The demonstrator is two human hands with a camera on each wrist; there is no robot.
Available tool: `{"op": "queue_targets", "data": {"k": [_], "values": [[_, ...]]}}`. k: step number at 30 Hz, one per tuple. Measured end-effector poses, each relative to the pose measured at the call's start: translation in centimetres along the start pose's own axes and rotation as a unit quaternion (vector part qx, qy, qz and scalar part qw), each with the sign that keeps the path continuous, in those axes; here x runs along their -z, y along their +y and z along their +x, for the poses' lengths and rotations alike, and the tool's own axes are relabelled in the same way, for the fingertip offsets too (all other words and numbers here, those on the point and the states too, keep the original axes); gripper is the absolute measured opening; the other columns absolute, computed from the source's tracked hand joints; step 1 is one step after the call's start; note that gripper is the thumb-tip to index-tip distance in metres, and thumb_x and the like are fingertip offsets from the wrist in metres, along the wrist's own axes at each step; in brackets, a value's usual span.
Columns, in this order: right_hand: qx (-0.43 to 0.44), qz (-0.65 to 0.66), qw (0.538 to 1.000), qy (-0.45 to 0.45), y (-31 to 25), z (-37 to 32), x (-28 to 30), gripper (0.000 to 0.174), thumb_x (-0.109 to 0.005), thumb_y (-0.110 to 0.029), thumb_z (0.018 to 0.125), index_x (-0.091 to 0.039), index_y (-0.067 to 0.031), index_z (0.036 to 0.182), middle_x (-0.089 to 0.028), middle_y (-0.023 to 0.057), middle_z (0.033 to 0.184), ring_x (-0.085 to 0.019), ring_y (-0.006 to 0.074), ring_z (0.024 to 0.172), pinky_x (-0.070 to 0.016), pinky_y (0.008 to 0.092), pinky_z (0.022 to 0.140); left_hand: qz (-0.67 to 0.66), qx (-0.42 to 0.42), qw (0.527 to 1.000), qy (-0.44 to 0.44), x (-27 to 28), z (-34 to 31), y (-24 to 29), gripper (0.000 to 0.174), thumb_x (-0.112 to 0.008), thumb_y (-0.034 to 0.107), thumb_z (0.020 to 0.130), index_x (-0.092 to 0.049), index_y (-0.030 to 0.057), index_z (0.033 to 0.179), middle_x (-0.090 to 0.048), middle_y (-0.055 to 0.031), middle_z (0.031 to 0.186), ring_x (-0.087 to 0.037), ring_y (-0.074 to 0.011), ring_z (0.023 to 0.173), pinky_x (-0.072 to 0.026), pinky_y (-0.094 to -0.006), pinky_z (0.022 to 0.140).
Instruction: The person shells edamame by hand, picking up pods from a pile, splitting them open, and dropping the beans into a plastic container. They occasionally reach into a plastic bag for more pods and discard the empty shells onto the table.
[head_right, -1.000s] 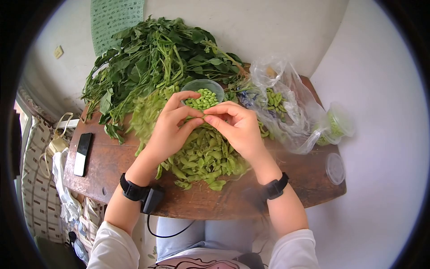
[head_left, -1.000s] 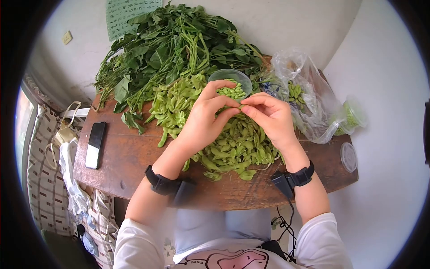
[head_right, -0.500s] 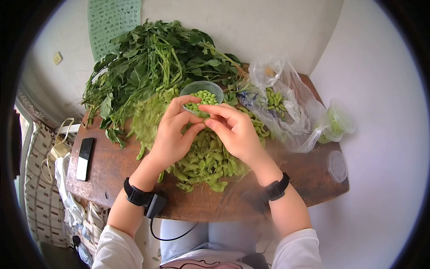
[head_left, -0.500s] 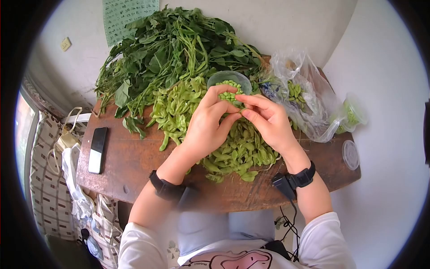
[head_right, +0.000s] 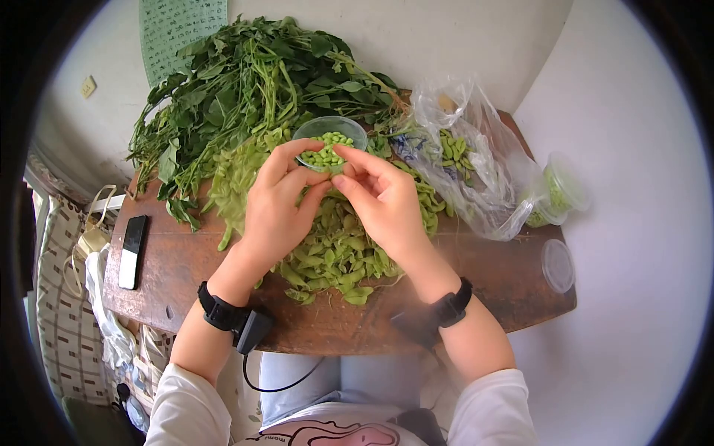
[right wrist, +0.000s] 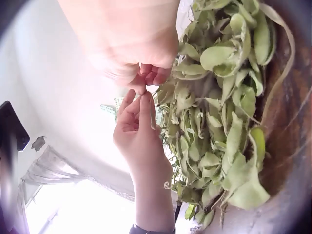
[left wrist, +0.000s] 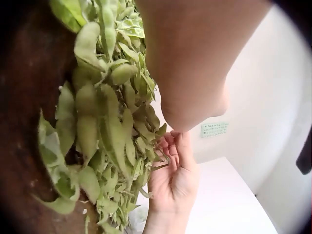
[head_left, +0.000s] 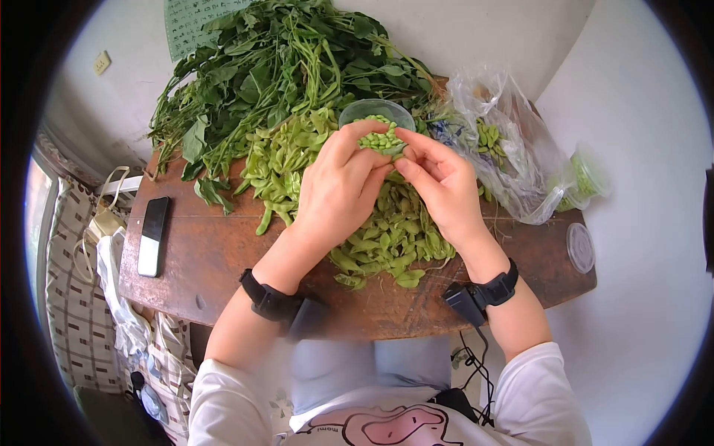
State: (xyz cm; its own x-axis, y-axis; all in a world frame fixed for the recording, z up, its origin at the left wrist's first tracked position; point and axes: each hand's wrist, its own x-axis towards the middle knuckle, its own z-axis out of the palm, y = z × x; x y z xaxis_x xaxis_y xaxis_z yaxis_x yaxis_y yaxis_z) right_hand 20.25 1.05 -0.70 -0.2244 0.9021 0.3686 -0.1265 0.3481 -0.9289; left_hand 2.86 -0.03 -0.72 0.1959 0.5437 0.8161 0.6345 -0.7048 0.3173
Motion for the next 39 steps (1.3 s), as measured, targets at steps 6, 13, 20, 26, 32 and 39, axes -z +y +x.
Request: {"op": "queue_targets", "data": {"k": [6, 13, 20, 26, 32, 39], "values": [[0.125, -0.093, 0.988, -0.002, 0.6, 0.0, -0.1, 0.044, -0.067, 0.008, 0.092, -0.063, 0.0, 0.135, -0.06, 0.0001, 0.089, -0.056, 0.0084, 0.079, -0.0485, 0.024, 0.073, 0.029, -0.002, 0.999, 0.013, 0.1, 0.0, 0.3, 0.012, -0.077, 0.0, 0.079, -0.067, 0.0013, 0.087, -0.065, -0.0084, 0.125, -0.062, -0.0228, 0.084, -0.052, -0.035, 0.071], [0.289, -0.254, 0.923, 0.0, -0.1, 0.2, 0.0, 0.05, -0.07, 0.012, 0.083, -0.066, -0.0045, 0.129, -0.06, 0.006, 0.081, -0.058, 0.0177, 0.072, -0.05, 0.0303, 0.068, -0.101, 0.085, 0.991, 0.017, 0.0, 0.0, 0.0, 0.006, -0.073, 0.003, 0.08, -0.068, 0.0014, 0.081, -0.066, -0.0133, 0.123, -0.065, -0.034, 0.106, -0.0541, -0.0405, 0.086], [0.2, -0.169, 0.965, -0.012, 0.4, -0.2, -0.4, 0.045, -0.07, 0.01, 0.087, -0.064, -0.0017, 0.13, -0.063, 0.0033, 0.085, -0.058, 0.0111, 0.077, -0.051, 0.0277, 0.072, 0.004, 0.009, 0.999, 0.034, 0.3, -0.1, 0.1, 0.012, -0.075, -0.001, 0.076, -0.066, 0.002, 0.084, -0.066, -0.0113, 0.117, -0.064, -0.0286, 0.092, -0.053, -0.0366, 0.076], [0.095, -0.049, 0.994, -0.008, -1.0, -0.5, -0.4, 0.037, -0.068, 0.005, 0.094, -0.064, 0.0008, 0.131, -0.068, 0.0041, 0.097, -0.061, 0.0084, 0.086, -0.051, 0.0257, 0.079, -0.002, -0.018, 1.0, 0.016, 0.2, -0.1, -0.2, 0.014, -0.077, 0.001, 0.077, -0.068, 0.0023, 0.088, -0.064, -0.0097, 0.122, -0.062, -0.0221, 0.085, -0.0511, -0.0336, 0.07], [0.137, -0.06, 0.989, 0.003, -0.6, -0.2, 0.3, 0.028, -0.069, 0.003, 0.095, -0.068, 0.0012, 0.123, -0.068, 0.0061, 0.108, -0.062, 0.0104, 0.093, -0.051, 0.0238, 0.082, -0.192, 0.134, 0.972, -0.024, 0.3, -0.2, -0.6, 0.012, -0.075, 0.013, 0.09, -0.072, 0.0042, 0.097, -0.056, -0.0072, 0.134, -0.048, -0.0036, 0.074, -0.0372, -0.0204, 0.057], [0.125, -0.095, 0.987, -0.023, -0.4, 0.1, 0.6, 0.019, -0.067, 0.002, 0.096, -0.068, 0.0049, 0.115, -0.064, 0.007, 0.115, -0.064, 0.0132, 0.103, -0.052, 0.0262, 0.092, -0.249, 0.164, 0.954, -0.036, 0.6, -0.2, -0.8, 0.013, -0.074, 0.014, 0.091, -0.073, 0.0045, 0.099, -0.054, -0.0063, 0.136, -0.044, -0.001, 0.071, -0.0355, -0.0188, 0.058]]}}
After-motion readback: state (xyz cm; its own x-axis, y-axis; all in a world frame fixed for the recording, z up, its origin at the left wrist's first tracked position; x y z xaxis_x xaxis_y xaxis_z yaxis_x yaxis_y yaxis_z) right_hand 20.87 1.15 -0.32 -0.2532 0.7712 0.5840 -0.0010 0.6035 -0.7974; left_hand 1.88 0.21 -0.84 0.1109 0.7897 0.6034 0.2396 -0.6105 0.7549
